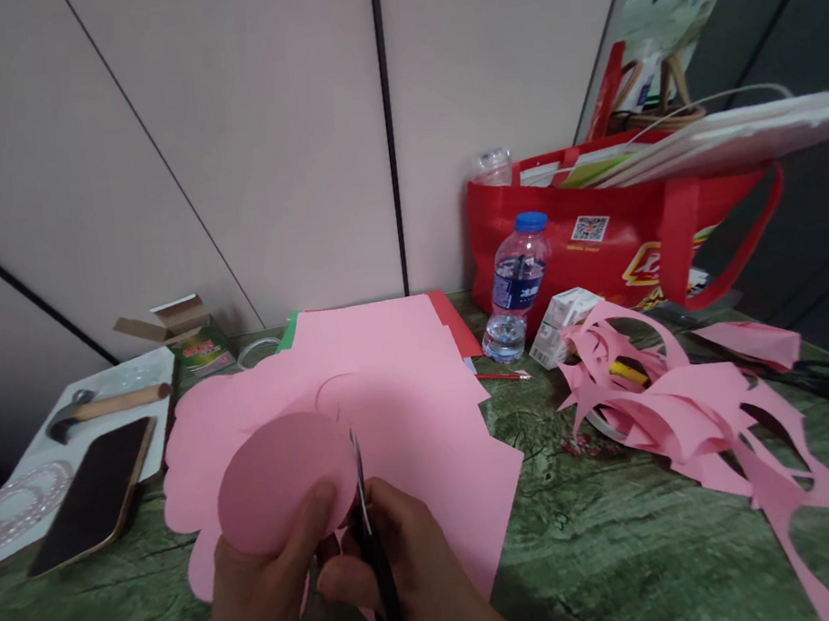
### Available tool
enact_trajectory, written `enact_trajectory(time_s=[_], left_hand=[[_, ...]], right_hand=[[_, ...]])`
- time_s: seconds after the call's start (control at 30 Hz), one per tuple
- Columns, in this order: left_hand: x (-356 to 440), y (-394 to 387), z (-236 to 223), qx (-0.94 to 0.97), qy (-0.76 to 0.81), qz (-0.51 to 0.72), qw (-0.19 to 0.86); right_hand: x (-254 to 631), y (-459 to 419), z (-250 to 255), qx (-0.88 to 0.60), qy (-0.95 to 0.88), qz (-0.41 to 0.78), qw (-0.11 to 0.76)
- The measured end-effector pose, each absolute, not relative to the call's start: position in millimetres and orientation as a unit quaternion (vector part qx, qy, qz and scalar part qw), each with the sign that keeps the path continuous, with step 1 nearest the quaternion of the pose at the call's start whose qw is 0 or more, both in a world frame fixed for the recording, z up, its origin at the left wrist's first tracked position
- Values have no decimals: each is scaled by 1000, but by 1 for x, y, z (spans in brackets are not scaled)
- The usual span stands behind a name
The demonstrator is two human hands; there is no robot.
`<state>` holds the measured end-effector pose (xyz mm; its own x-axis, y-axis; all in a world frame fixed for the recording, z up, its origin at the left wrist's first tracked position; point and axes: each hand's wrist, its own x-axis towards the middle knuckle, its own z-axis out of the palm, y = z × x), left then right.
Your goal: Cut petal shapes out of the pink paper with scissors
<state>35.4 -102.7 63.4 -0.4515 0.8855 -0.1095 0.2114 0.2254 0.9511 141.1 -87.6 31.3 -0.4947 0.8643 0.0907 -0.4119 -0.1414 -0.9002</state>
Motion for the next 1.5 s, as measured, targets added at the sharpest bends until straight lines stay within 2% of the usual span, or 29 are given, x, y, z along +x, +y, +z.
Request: enact_trajectory(time_s=[0.8, 1.07, 1.5], left_hand=[[38, -103, 68, 377, 705, 482, 359], [32, -99, 58, 409, 671, 447, 427], [33, -97, 61, 450, 685, 395, 415]], right_hand=[[141, -88, 29, -281, -521, 679, 434], [149, -79, 34, -447, -472, 548, 527], [149, -78, 33, -457, -464, 508, 564]])
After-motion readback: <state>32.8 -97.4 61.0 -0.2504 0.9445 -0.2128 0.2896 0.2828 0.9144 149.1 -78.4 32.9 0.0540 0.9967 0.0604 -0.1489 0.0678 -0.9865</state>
